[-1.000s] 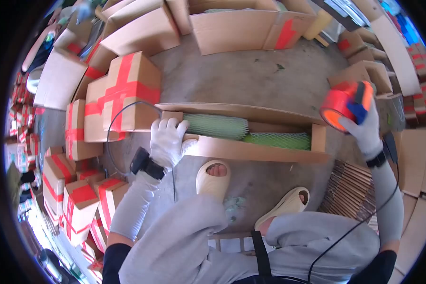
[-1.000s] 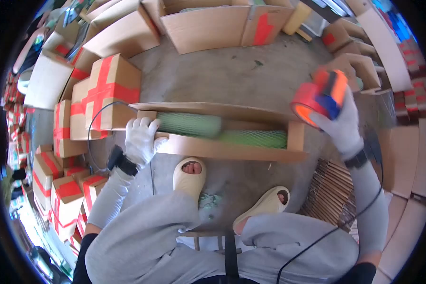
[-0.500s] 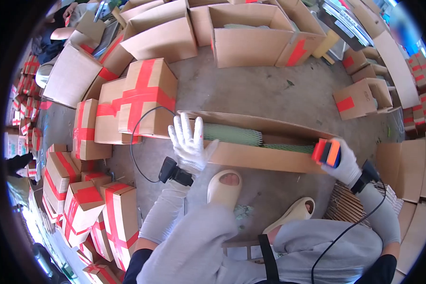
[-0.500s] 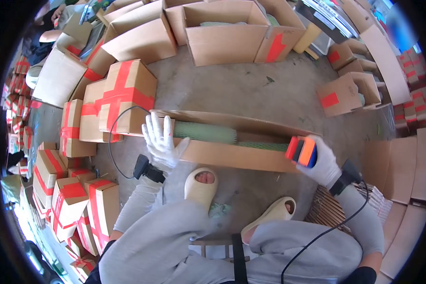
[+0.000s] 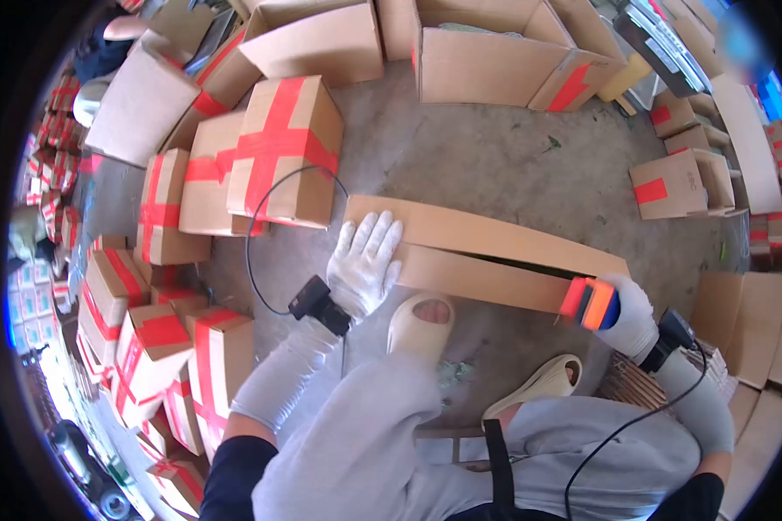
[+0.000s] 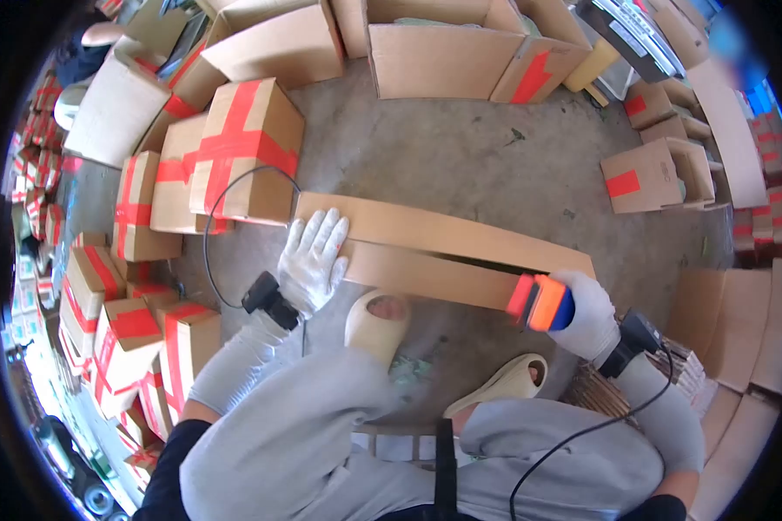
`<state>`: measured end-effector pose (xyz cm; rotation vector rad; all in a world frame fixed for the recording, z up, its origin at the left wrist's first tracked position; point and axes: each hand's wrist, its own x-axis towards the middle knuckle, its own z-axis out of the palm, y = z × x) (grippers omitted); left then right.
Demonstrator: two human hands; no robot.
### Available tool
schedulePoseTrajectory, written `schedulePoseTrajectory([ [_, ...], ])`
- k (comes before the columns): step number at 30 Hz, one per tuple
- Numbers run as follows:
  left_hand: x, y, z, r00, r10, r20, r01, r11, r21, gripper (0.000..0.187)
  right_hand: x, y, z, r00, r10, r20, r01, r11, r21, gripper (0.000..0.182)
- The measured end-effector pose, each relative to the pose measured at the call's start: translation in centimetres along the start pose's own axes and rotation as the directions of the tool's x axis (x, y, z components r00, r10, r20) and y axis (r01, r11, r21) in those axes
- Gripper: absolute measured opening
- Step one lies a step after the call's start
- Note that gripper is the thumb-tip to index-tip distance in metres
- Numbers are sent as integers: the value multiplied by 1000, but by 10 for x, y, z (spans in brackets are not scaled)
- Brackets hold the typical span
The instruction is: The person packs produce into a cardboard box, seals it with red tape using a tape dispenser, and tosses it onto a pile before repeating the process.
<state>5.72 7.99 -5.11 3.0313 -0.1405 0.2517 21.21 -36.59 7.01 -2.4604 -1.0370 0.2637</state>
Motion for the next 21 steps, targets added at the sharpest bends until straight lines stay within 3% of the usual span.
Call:
schedulePoseTrajectory([
  [2,0,0,0,1000,-1,-30,0,1000,-29,65,27,-28,1,968,210,-137,-152,926,345,66],
  [5,-5,-2,-3,999,2,-45,-4,999,-51,58,76,-35,-3,988,155,18,-146,873,465,70],
  [8,1,-2,4,996,-18,-83,13,998,-56,54,96,-39,23,975,116,190,-164,951,261,65],
  [11,4,2,-2,996,-35,-80,25,993,-112,51,80,-39,53,998,2,56,-7,995,100,55],
  [14,5,51,-19,958,-216,-188,130,912,-388,55,84,-42,49,998,-13,60,8,996,86,57],
  [15,7,86,-29,922,-385,40,223,444,-868,55,84,-42,48,997,-10,70,4,996,89,57],
  [16,17,120,-36,870,-374,322,251,-226,-941,55,85,-42,48,998,-12,68,6,997,81,57],
  [17,29,136,-34,837,-307,453,254,-514,-819,55,85,-43,48,998,-16,66,11,997,74,57],
  [18,41,152,-32,786,-233,573,227,-753,-618,56,86,-45,50,998,-23,64,18,997,69,57],
  [21,72,154,-27,779,-132,613,132,-921,-366,44,90,-58,48,992,69,102,-74,996,49,53],
])
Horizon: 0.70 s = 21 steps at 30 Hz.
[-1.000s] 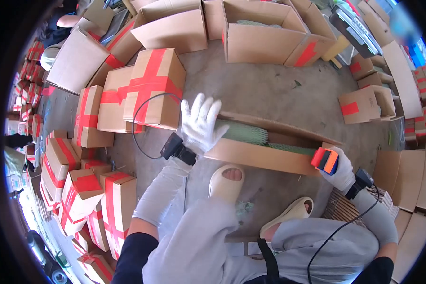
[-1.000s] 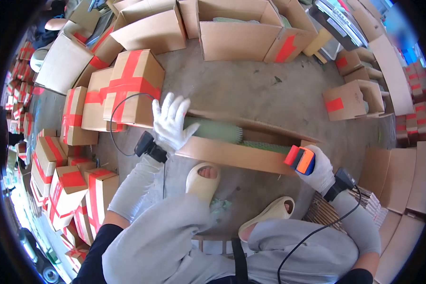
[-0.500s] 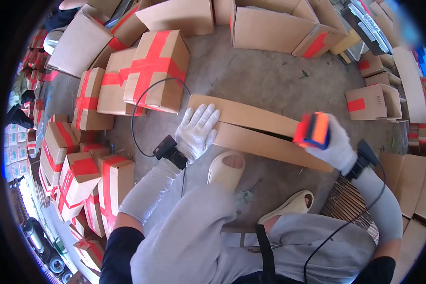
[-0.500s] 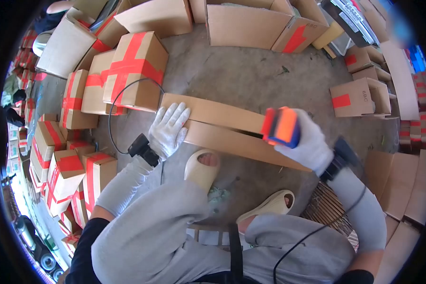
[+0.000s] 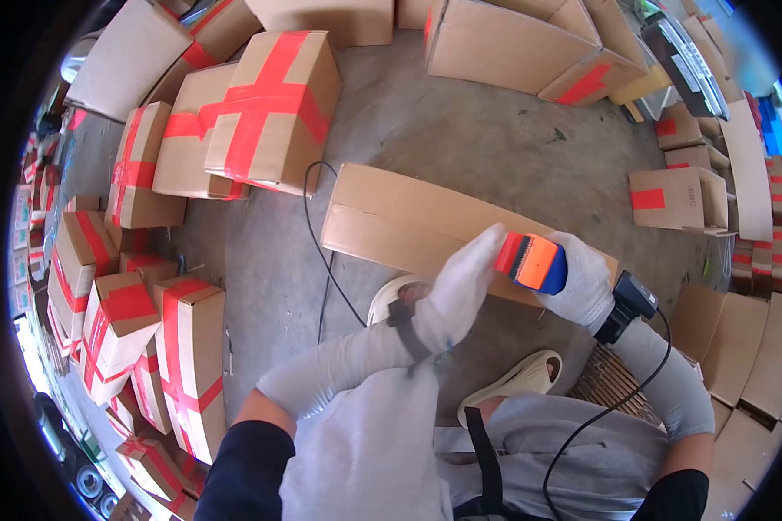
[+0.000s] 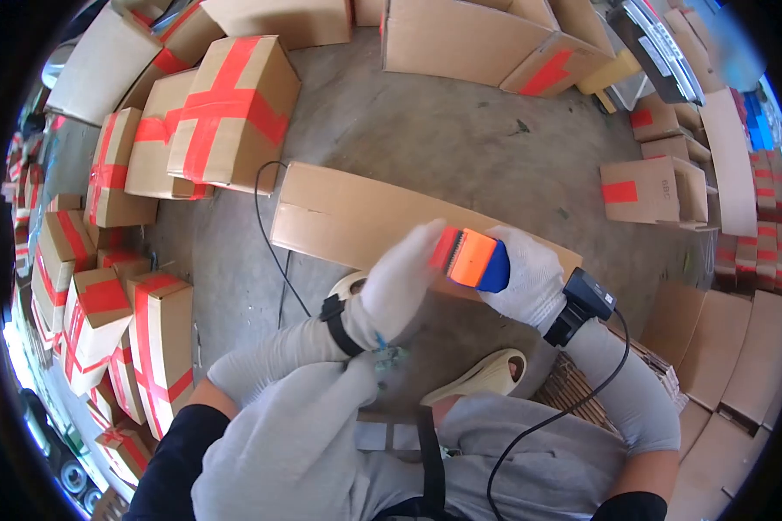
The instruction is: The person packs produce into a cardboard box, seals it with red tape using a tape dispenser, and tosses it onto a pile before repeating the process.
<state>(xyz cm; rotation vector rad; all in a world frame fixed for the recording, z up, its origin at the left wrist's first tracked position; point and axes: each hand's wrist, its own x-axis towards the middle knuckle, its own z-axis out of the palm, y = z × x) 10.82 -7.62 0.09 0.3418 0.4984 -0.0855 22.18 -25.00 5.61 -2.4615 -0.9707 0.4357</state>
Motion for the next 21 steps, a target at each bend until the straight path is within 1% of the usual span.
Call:
schedulePoseTrajectory([
  [2,18,-17,0,990,112,82,-116,992,40,40,2,-4,3,1000,13,-5,-13,997,-82,53],
  [3,26,-22,-2,986,125,107,-133,989,69,41,3,-7,7,1000,10,-5,-11,993,-114,53],
  [4,27,-24,6,990,144,0,-144,987,75,40,5,-10,9,999,13,-32,-16,997,-75,55],
  [6,29,-20,1,983,170,-74,-149,961,233,36,5,-6,9,1000,30,4,-29,992,-122,56],
  [7,26,-15,-5,969,224,-106,-175,921,347,35,7,-7,10,996,-84,13,85,981,-172,60],
  [9,25,4,-11,930,341,-135,-210,797,566,33,17,-29,6,998,-48,50,58,975,-213,62],
  [10,25,18,-21,917,373,-137,-245,802,545,28,22,-38,3,997,-24,68,39,971,-236,63],
  [11,13,43,-28,884,455,-111,-287,713,639,27,24,-40,2,994,-76,82,94,965,-243,65],
  [12,-1,74,-37,848,526,-69,-318,608,728,26,22,-38,2,991,-63,122,93,961,-259,64],
  [13,0,97,-66,786,617,29,-373,436,819,29,21,-36,0,987,-54,152,95,956,-277,64],
  [14,0,121,-94,706,697,129,-396,237,887,31,26,-36,0,983,-47,177,99,950,-297,63],
  [15,0,144,-122,611,759,223,-384,38,923,34,32,-38,0,983,-77,169,125,947,-296,62],
  [16,-5,158,-129,688,719,-97,-380,472,796,35,36,-41,3,981,-100,165,145,945,-293,61],
  [18,-6,181,-146,759,645,-83,-305,465,831,37,36,-49,11,979,-127,159,169,944,-284,60],
  [19,-7,185,-156,793,604,-79,-267,461,846,38,41,-53,15,978,-113,173,160,944,-288,56],
  [21,-2,185,-183,724,688,58,-244,177,954,38,47,-57,18,979,-109,172,158,940,-303,54],
])
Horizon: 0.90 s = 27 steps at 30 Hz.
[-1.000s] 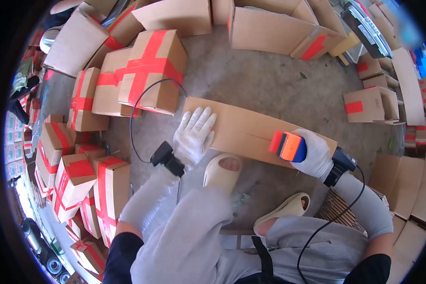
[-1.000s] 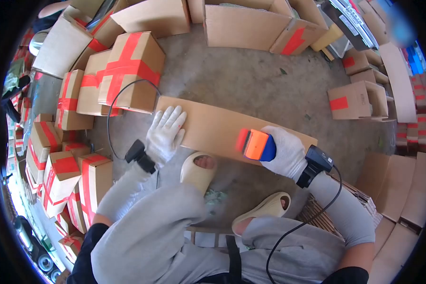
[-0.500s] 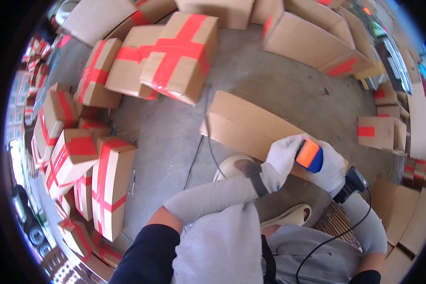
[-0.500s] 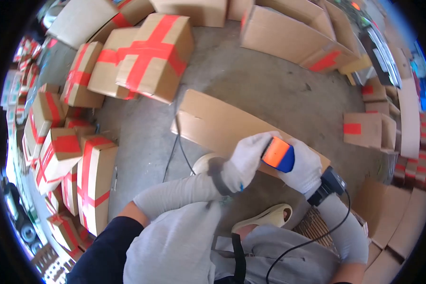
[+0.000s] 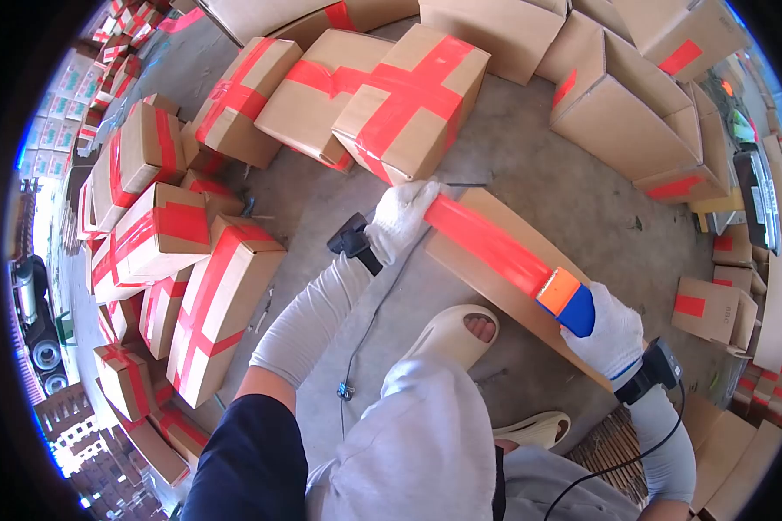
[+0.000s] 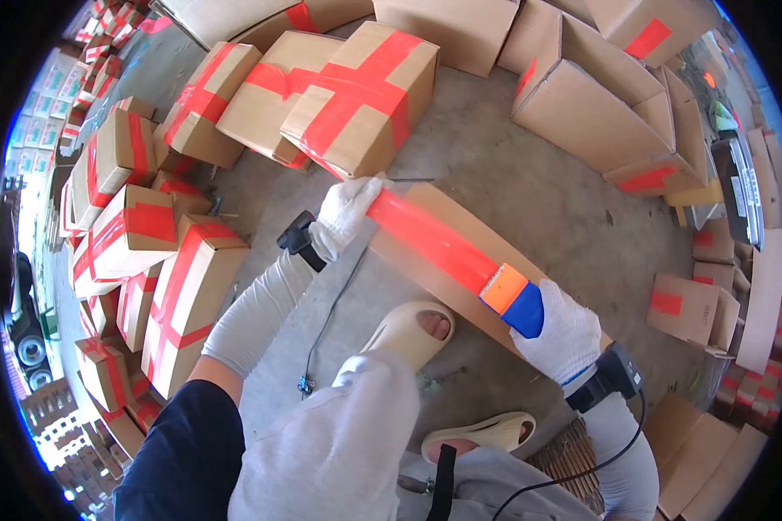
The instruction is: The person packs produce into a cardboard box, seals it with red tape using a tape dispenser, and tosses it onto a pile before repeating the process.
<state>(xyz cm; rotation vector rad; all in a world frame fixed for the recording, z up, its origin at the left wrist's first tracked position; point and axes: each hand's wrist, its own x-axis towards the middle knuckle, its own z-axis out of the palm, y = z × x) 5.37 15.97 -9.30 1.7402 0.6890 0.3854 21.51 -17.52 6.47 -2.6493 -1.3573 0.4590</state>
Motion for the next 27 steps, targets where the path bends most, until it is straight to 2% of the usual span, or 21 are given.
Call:
schedulePoseTrajectory([
  [1,1,-13,1,996,84,-13,-82,989,127,38,2,0,0,1000,6,1,-6,1000,-8,53],
  [4,-4,3,8,998,-67,-4,67,977,204,35,3,-2,0,1000,16,9,-16,1000,-23,52],
  [7,2,-7,21,981,-189,40,176,960,218,35,3,-5,0,999,30,27,-30,999,-28,54],
  [8,7,-11,18,987,-123,107,111,987,114,38,5,-4,1,1000,24,14,-23,999,-25,54],
  [11,4,-18,30,979,-183,-92,151,948,-281,44,5,2,4,1000,19,-16,-19,1000,-17,55],
  [12,0,15,20,985,-106,-133,87,986,-143,39,4,3,4,1000,20,-14,-21,1000,-13,56],
  [15,-4,24,29,953,14,-302,0,999,48,39,3,-1,3,999,38,-9,-38,999,-8,52],
  [16,3,1,33,959,-31,-281,88,977,193,43,7,-5,2,999,36,-18,-36,999,-10,50],
  [19,5,-10,37,949,-99,-299,169,961,221,43,21,-19,1,997,42,60,-36,993,-109,39],
  [20,3,-6,34,955,-75,-288,144,964,224,39,24,-21,0,997,49,66,-41,992,-116,32],
  [23,-5,3,28,950,-42,-310,101,979,177,40,28,-23,-7,986,91,140,-72,988,-133,31],
  [27,1,-9,31,982,-89,-168,150,906,397,39,34,-32,-5,985,93,144,-68,984,-167,32],
])
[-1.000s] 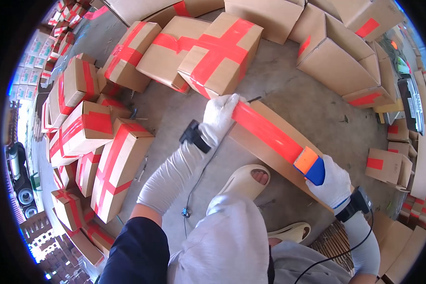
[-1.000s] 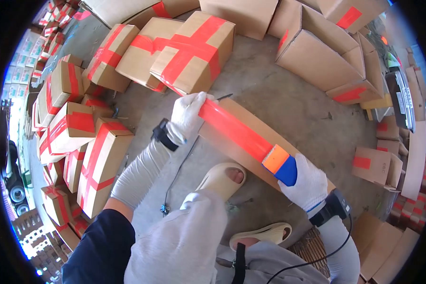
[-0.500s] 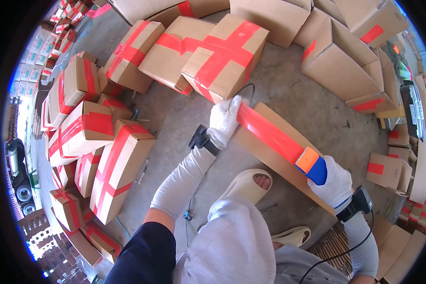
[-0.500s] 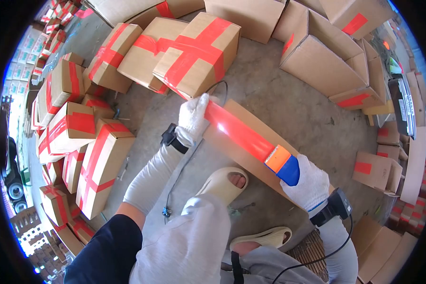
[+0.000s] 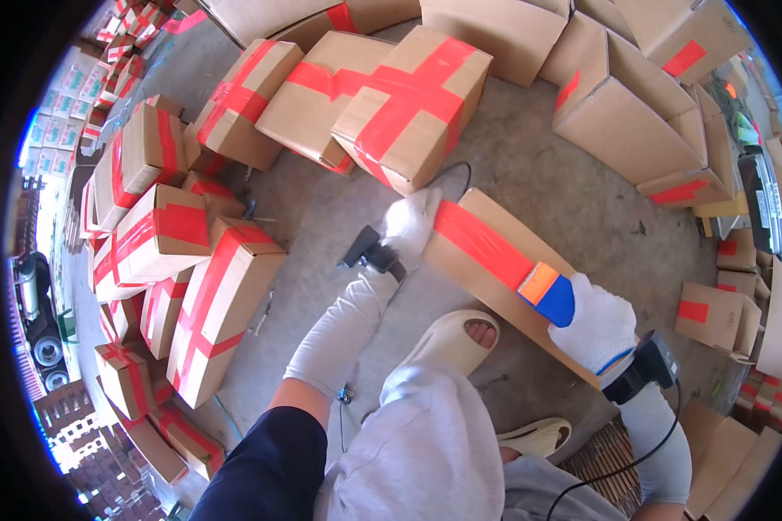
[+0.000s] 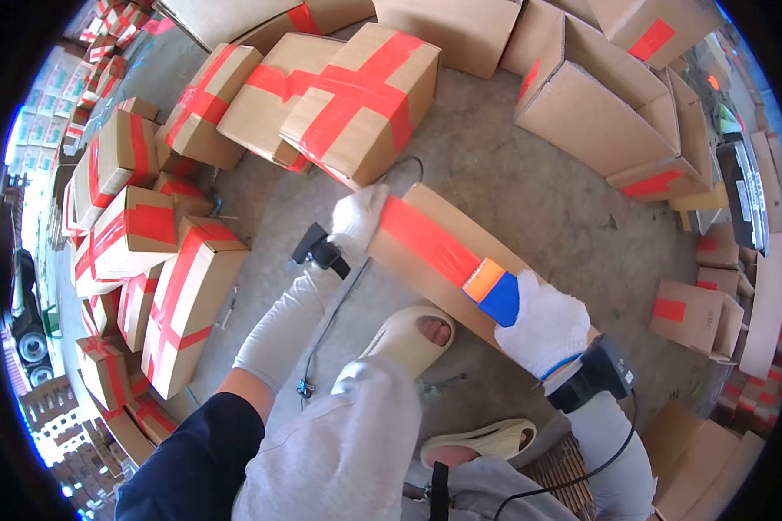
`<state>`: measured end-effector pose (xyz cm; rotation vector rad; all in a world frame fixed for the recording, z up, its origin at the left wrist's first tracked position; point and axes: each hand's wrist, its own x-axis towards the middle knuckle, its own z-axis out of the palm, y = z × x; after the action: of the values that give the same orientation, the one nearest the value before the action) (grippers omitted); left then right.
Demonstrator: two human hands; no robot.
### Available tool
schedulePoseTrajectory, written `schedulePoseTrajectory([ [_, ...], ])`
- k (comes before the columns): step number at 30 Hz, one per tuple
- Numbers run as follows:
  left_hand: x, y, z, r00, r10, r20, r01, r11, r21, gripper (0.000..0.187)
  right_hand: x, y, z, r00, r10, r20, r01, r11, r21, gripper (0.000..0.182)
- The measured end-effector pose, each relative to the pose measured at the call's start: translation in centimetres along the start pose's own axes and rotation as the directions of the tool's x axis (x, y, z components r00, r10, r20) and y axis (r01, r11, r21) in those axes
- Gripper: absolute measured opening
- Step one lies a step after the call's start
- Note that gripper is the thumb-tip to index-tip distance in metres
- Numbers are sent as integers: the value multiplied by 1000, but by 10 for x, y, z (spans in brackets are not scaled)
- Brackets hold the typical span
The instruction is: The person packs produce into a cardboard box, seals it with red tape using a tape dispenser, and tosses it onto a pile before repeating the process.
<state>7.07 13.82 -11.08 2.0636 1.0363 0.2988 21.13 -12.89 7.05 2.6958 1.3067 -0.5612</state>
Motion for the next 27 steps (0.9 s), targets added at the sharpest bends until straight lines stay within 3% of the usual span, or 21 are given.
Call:
schedulePoseTrajectory([
  [1,6,-3,4,993,-29,115,27,999,24,33,3,-2,3,1000,2,-2,-2,1000,-19,33],
  [3,34,-71,50,916,244,317,-257,966,-1,31,3,-5,9,1000,3,15,-2,999,-36,34],
  [6,47,-69,48,829,251,501,-203,968,-149,36,7,-3,9,999,5,33,-4,999,-39,36],
  [8,53,-59,37,771,87,631,-153,987,51,39,6,-5,6,999,4,48,-2,999,-45,35],
  [9,48,-50,31,830,-42,557,125,986,-111,40,6,-5,3,998,-1,68,4,999,-48,35],
  [10,39,-41,29,841,-188,508,371,883,-287,41,9,-6,1,996,-1,88,5,999,-50,35],
  [12,24,-19,16,859,-253,446,426,837,-345,44,12,-6,1,992,-3,128,11,998,-54,34],
  [14,15,11,-15,913,-22,408,59,995,-80,49,21,-3,4,988,0,153,7,999,-46,33],
  [15,3,36,-21,940,171,297,-185,983,19,53,23,1,13,995,-43,87,46,998,-36,34],
  [16,-15,64,-21,902,380,206,-410,903,130,57,25,1,14,993,-47,104,48,999,-7,34],
  [17,-31,85,-9,799,588,128,-600,763,242,62,27,0,14,992,-45,118,43,999,14,34],
  [20,-58,97,44,738,590,327,-660,533,529,66,28,-3,14,991,-17,131,16,1000,8,35],
  [22,-60,96,44,745,590,311,-662,596,454,65,19,8,10,992,-80,100,70,992,103,38],
  [24,-60,98,38,748,561,354,-662,600,450,67,-3,31,-3,976,-69,205,40,989,143,39],
  [25,-58,98,37,744,562,361,-666,583,465,68,-23,59,5,983,-54,176,36,994,103,39],
  [26,-58,101,37,744,551,377,-662,537,522,69,-48,90,4,969,15,245,-45,992,115,41],
  [27,-58,96,41,742,563,364,-662,528,532,69,-80,125,16,969,83,233,-86,996,4,44],
])
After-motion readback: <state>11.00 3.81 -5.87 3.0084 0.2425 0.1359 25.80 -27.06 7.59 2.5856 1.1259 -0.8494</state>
